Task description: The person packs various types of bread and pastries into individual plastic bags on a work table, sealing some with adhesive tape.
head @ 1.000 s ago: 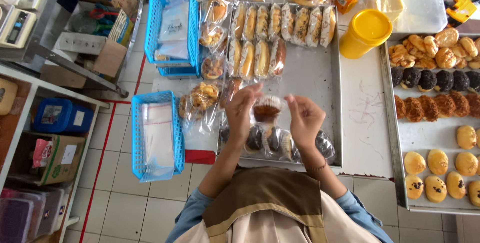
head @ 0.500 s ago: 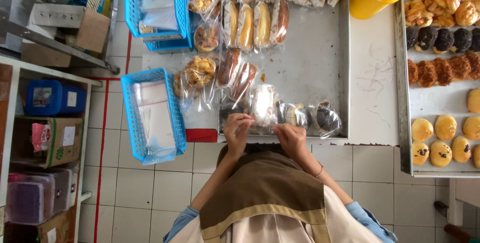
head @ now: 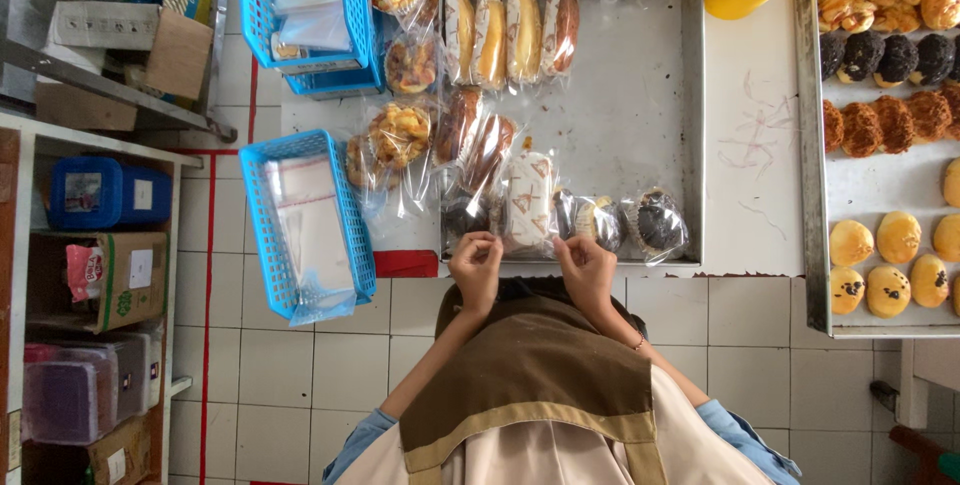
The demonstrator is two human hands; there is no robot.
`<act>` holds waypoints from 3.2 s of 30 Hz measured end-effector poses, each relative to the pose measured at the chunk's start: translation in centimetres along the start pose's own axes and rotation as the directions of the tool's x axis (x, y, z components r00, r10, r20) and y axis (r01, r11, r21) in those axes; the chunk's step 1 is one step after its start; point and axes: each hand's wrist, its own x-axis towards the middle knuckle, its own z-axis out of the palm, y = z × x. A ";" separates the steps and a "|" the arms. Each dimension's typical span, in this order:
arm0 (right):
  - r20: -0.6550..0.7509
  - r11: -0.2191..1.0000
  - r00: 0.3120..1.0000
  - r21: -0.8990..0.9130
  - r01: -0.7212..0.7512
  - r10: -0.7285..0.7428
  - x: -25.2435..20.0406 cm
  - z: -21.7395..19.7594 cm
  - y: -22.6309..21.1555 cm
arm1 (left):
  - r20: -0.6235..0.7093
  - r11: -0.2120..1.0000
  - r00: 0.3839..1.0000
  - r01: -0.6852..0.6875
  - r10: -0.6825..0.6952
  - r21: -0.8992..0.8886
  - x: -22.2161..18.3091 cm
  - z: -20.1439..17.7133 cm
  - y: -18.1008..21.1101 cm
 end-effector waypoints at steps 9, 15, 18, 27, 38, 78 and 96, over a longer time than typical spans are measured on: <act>0.107 0.921 0.992 -0.389 -0.017 0.064 -0.6 -1.4 -1.8 | 0.208 0.939 0.938 -0.311 0.279 0.144 -0.7 -0.8 -1.8; 0.594 0.683 0.687 0.293 -0.669 0.417 0.1 -1.7 4.3 | 0.474 0.589 0.623 -0.771 0.622 0.240 1.3 -1.0 2.9; 0.866 0.064 0.425 0.424 -0.903 0.263 1.3 -3.6 5.5 | 0.496 0.583 0.610 -0.779 0.618 0.232 3.2 -1.0 5.3; 0.621 0.109 0.768 0.762 -0.638 0.154 7.6 -10.5 -3.6 | 0.464 0.825 0.717 -0.563 0.520 -0.052 16.4 13.3 4.2; -0.491 0.901 0.756 -0.262 0.347 -0.433 20.3 -20.6 -1.3 | 0.402 0.506 0.797 -0.599 0.452 0.620 30.1 30.0 -2.9; 0.630 0.537 0.660 -0.418 0.733 -0.411 14.5 8.3 -17.5 | 0.318 0.767 0.880 -0.467 0.353 0.439 17.4 -7.5 8.3; 0.198 0.579 0.858 0.804 0.135 -0.474 13.2 -0.9 -22.8 | 0.443 0.792 0.812 -0.037 0.379 -0.609 9.2 4.1 10.1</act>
